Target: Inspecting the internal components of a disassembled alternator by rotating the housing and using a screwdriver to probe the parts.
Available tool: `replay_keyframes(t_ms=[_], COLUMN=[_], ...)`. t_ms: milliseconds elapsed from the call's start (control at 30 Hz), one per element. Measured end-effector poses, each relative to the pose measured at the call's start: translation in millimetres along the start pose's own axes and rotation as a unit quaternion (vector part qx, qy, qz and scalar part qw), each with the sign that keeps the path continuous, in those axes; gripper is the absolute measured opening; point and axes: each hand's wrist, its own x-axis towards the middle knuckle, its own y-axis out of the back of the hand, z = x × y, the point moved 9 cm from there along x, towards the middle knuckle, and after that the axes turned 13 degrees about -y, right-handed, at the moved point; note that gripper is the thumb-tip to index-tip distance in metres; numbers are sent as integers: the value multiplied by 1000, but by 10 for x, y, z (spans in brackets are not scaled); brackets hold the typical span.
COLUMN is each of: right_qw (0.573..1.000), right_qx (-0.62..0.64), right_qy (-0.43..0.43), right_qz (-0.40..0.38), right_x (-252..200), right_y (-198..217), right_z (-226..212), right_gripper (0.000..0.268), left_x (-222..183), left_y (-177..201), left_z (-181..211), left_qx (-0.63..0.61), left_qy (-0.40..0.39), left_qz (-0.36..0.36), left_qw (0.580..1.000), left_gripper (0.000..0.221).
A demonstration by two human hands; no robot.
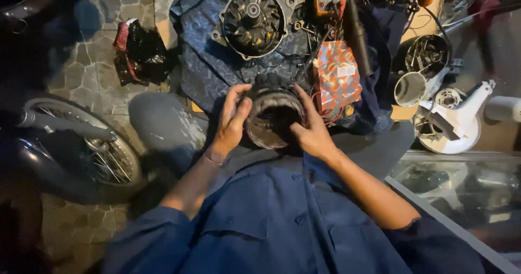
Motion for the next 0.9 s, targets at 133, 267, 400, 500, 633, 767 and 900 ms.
replay_keyframes(t_ms=[133,267,400,500,633,767,900], right_qw=[993,988,978,966,940,943,969], right_qx=[-63,-101,-112,-148,-221,-232,-198], right_qy=[96,113,168,185,236,219,123], right_qz=[-4,2,58,103,109,97,83], right_x=[-17,83,118,121,-61,-92,37], right_y=[105,249,352,376,272,283,371], right_z=[-113,-121,-218,-262,-372,-463,-312], right_gripper=[91,90,74,64,73,82,60], left_x=[-76,-193,-253,-198,-154,-53,-29], left_y=[14,-185,-249,-315,-451,-651,-701], left_z=[-422,-669,-1176,-1206,-1299,-536,-406], left_qx=[-108,-173,-263,-318,-381,-417,-426], left_qy=[3,80,190,229,306,350,340], left_qz=[77,138,202,201,172,107,33], left_qw=[991,972,924,898,856,832,838], left_gripper=[46,58,45,47,83,75,96])
